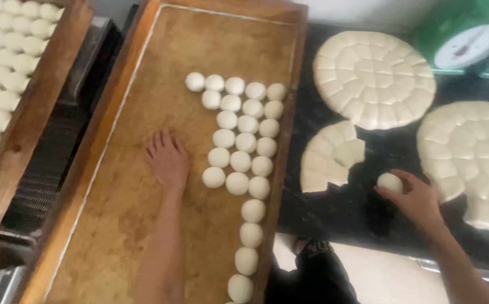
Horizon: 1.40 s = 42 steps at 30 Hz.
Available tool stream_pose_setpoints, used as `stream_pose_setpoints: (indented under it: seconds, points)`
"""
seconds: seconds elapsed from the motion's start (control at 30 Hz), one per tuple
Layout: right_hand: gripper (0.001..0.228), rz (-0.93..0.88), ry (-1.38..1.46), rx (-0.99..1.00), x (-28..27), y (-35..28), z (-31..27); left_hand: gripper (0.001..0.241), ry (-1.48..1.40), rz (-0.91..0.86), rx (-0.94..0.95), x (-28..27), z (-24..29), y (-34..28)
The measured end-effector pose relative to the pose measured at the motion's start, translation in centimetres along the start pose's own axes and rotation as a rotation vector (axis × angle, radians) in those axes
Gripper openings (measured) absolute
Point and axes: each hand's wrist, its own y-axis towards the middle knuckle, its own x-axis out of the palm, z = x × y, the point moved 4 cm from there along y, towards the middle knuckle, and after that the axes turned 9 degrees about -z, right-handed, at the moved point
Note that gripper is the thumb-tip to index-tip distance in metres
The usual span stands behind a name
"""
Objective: Rolling pre-cut dough pieces into smooth balls and arranging them on a wooden tray.
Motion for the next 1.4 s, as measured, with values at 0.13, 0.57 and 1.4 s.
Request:
stream_pose_setpoints:
  seconds: [0.13,0.57,1.4]
  points:
    - [0.063,-0.092,0.061,0.063,-1.0,-1.5,-14.2,0.048,-0.007,0.030,-0.046,-0.6,0.1,0.0]
    - [0.060,-0.203,-0.317,-1.448,20.9,11.6,-50.9,0.052,-0.052,0.009,-0.091,-0.7,0.0,0.4]
    - [0.034,0.242,-0.081,-0.233,1.5,11.7,-4.4,0.041,0.086,0.050,-0.007,0.7,-0.4,0.1]
